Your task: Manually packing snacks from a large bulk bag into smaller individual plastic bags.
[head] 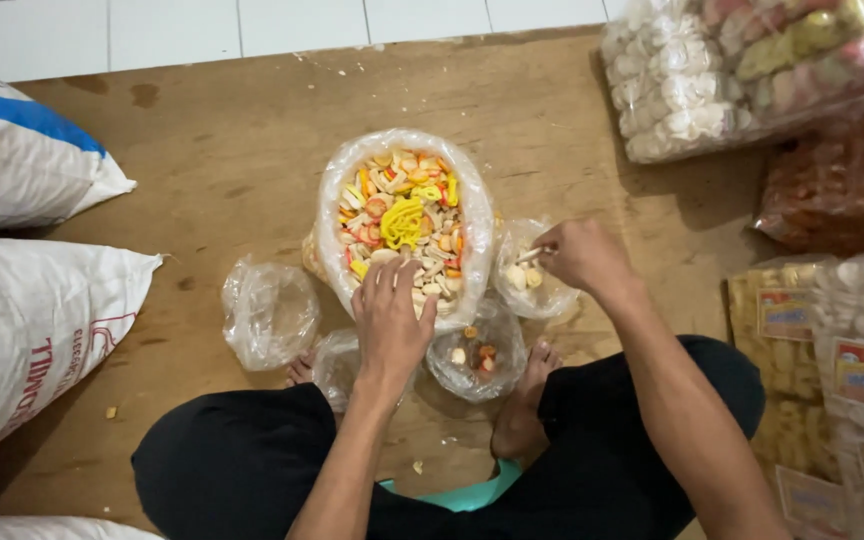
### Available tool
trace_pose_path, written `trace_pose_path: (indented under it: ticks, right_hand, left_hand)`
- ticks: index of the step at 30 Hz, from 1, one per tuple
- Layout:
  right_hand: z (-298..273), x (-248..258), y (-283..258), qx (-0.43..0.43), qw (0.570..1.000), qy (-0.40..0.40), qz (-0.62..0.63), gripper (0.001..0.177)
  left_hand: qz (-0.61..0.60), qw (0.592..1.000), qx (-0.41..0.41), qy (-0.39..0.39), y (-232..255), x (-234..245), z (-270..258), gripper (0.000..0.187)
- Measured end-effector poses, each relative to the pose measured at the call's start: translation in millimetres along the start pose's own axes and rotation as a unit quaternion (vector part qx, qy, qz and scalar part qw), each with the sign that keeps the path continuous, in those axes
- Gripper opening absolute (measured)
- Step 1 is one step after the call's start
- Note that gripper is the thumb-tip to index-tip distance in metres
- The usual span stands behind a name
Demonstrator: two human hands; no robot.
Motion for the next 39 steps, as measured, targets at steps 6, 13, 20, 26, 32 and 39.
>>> trace_pose_path:
  ticks: [6,13,20,26,32,39]
  right_hand:
    - [18,-29,51,-0.070,0.993,-0.033,-0.087,0.035]
    - [29,-45,31,-0.065,0.990,-0.081,-0.097,0.064]
    - [5,24,-97,0.134,0.990,0.047,0.015,0.053]
    - [26,-50,-162,0.320,0.946,-0.034,0.027,0.036]
    - [49,-136,-178,0.364,0.926,-0.083,-0.065,0.018]
    - [58,-149,-172,0.345,0.929,-0.099,-0.086,0.025]
  left_hand:
    - [-0.043,0.998,0.039,-0.032,-1,-8,4,0.042]
    - [-0.047,0.998,0.046,-0.007,-13,14,12,0.045]
    - [-0.007,0.990,0.116,-0.078,-51,2,13,0.050]
    - [0.068,0.971,0.083,-0.213,-48,-22,10,0.054]
    - [0.082,0.971,0.052,-0.217,-51,-20,6,0.051]
    - [0.089,0.976,0.051,-0.193,-65,-25,2,0.048]
Point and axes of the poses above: each hand's wrist, its own z-axis towards the middle knuckle, its own x-axis out of the back of the hand, y = z × x, the point moved 7 cm from there along z, towards the middle knuckle, and after that the axes turned 8 degrees about x, right-handed, at the moved point
